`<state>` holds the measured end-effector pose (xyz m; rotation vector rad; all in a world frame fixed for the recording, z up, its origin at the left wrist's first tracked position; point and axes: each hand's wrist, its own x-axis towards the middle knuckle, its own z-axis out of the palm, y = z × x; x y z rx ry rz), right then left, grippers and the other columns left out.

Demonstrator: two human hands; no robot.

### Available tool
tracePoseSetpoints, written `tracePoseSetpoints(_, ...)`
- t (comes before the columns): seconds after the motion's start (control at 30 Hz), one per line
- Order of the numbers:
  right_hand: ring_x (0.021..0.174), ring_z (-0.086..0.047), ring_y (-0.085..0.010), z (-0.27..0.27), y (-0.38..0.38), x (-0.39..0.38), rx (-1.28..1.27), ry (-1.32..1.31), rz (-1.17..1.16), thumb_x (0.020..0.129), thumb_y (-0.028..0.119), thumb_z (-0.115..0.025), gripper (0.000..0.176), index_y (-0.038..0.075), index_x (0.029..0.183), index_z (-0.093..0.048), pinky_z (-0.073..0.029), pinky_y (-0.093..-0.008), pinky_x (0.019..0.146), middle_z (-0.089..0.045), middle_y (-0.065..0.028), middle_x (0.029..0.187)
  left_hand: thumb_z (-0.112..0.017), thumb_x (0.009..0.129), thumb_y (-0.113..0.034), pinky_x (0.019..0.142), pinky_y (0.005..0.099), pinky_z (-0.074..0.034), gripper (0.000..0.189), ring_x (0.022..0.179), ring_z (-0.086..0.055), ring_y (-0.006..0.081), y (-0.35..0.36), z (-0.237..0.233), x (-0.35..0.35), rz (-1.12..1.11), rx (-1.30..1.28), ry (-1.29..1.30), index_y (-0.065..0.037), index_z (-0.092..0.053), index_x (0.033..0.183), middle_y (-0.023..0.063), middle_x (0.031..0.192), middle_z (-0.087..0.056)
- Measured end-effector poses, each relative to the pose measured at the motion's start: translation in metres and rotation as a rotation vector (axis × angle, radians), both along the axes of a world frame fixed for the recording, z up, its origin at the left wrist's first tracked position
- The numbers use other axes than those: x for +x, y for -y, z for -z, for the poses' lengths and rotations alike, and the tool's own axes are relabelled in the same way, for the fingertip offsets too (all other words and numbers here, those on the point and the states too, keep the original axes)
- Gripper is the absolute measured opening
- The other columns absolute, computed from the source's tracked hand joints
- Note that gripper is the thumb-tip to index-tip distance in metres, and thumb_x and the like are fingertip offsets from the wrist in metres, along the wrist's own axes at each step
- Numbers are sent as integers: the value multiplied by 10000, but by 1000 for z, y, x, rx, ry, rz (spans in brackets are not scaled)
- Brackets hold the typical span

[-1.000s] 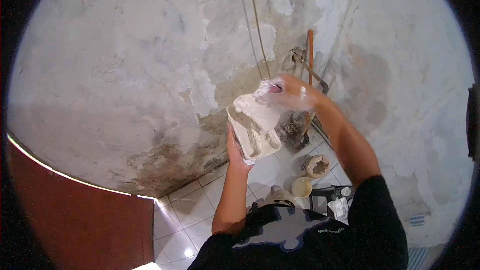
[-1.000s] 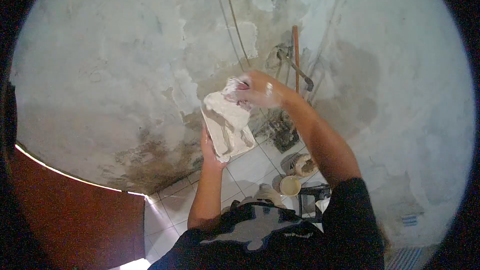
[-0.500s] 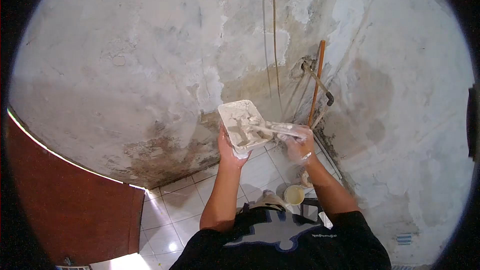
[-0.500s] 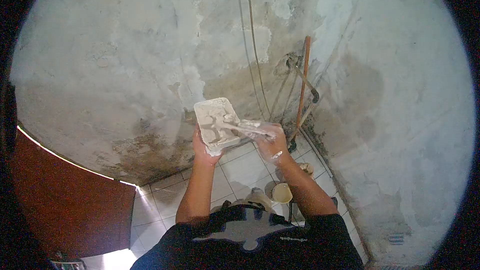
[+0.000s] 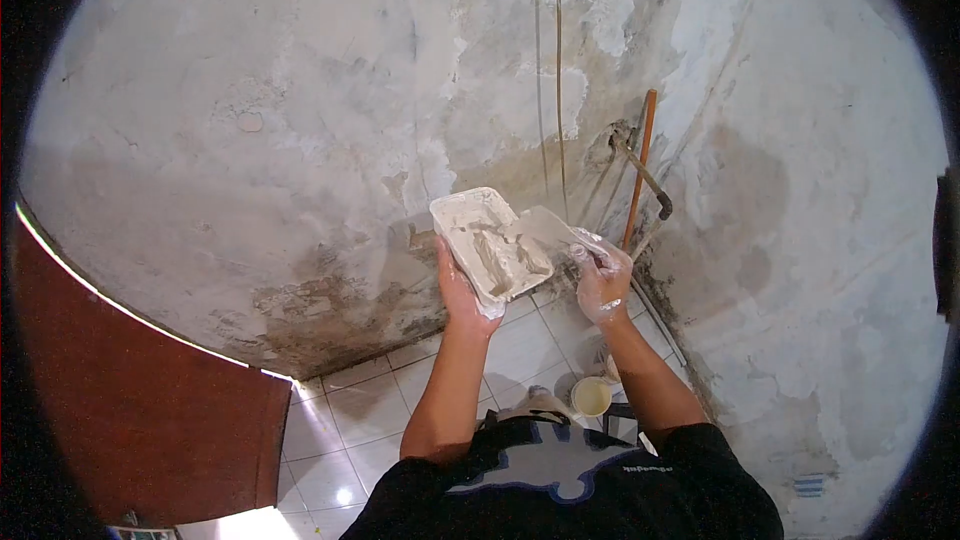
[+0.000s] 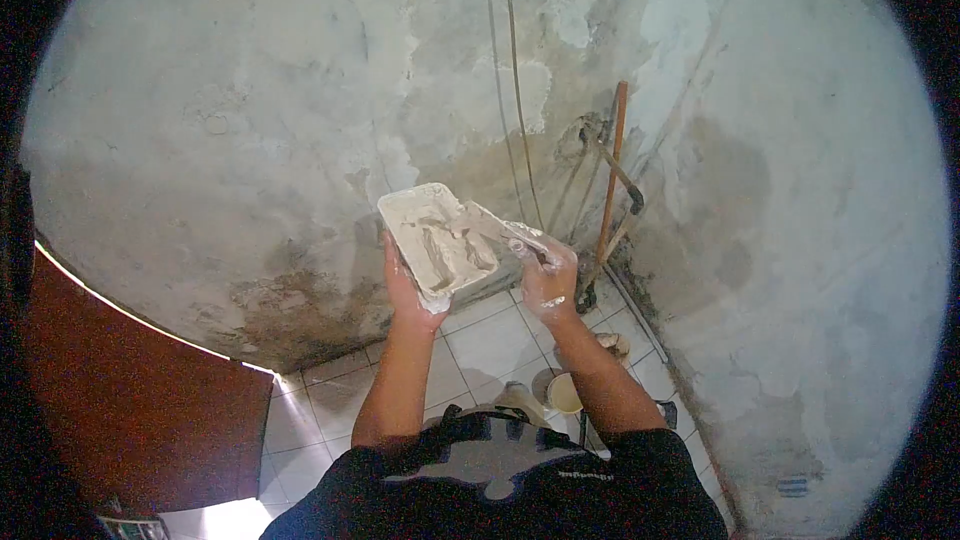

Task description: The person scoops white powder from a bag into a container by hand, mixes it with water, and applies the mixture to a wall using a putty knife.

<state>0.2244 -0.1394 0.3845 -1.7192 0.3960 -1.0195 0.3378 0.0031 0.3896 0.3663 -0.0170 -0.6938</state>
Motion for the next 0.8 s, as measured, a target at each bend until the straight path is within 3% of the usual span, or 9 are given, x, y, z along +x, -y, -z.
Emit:
tracePoseSetpoints(0.13,890,-685,-207,-2,-7,-3,-187,-55,69,829,57,-659,183,4,992,-720,-513,-294,821,-721,-137,955,-371,970,-594,1032,448,-413,651,1196,-517,299,3,3,-1,-76,93,92,-115,-397,1411,102,1357,-498)
tracePoseSetpoints(0.2,804,-712,-254,9,-6,-2,-449,77,75,788,-22,-591,244,-53,1010,-688,-533,-314,718,-712,-189,944,-374,977,-574,1027,448,-414,636,1196,-515,302,5,-3,-7,-99,97,91,-104,-404,1403,109,1347,-503)
tracePoseSetpoints(0.3,778,-710,-285,12,-9,0,-537,166,126,758,-40,-556,267,-53,988,-692,-538,-331,681,-707,-200,915,-373,981,-564,1024,444,-413,633,1202,-508,302,8,-5,-10,-135,107,105,-92,-401,1402,117,1340,-503)
tracePoseSetpoints(0.5,735,-697,-327,8,-14,-6,-347,140,66,740,-5,-538,284,-52,976,-689,-545,-354,671,-685,-226,875,-378,963,-607,1017,435,-416,687,1197,-507,295,12,-4,-17,-166,132,160,-87,-385,1412,118,1339,-496)
tracePoseSetpoints(0.63,747,-696,-335,17,-14,-11,-419,81,94,738,4,-545,294,-50,994,-679,-545,-353,682,-684,-221,871,-381,954,-627,998,421,-426,709,1171,-519,285,20,-5,-28,-199,223,161,-85,-384,1412,120,1318,-508)
tracePoseSetpoints(0.7,759,-691,-349,14,-15,-10,-488,189,98,739,9,-548,297,-48,1005,-667,-544,-362,683,-681,-220,873,-380,954,-631,995,416,-427,715,1171,-518,283,24,-6,-34,-185,252,160,-85,-379,1415,121,1317,-506)
tracePoseSetpoints(0.8,772,-685,-369,13,-19,-17,-402,125,81,728,1,-549,318,-36,1022,-664,-547,-373,693,-681,-224,896,-373,952,-640,984,408,-434,727,1167,-516,277,27,-5,-39,-159,289,174,-85,-368,1421,120,1315,-503)
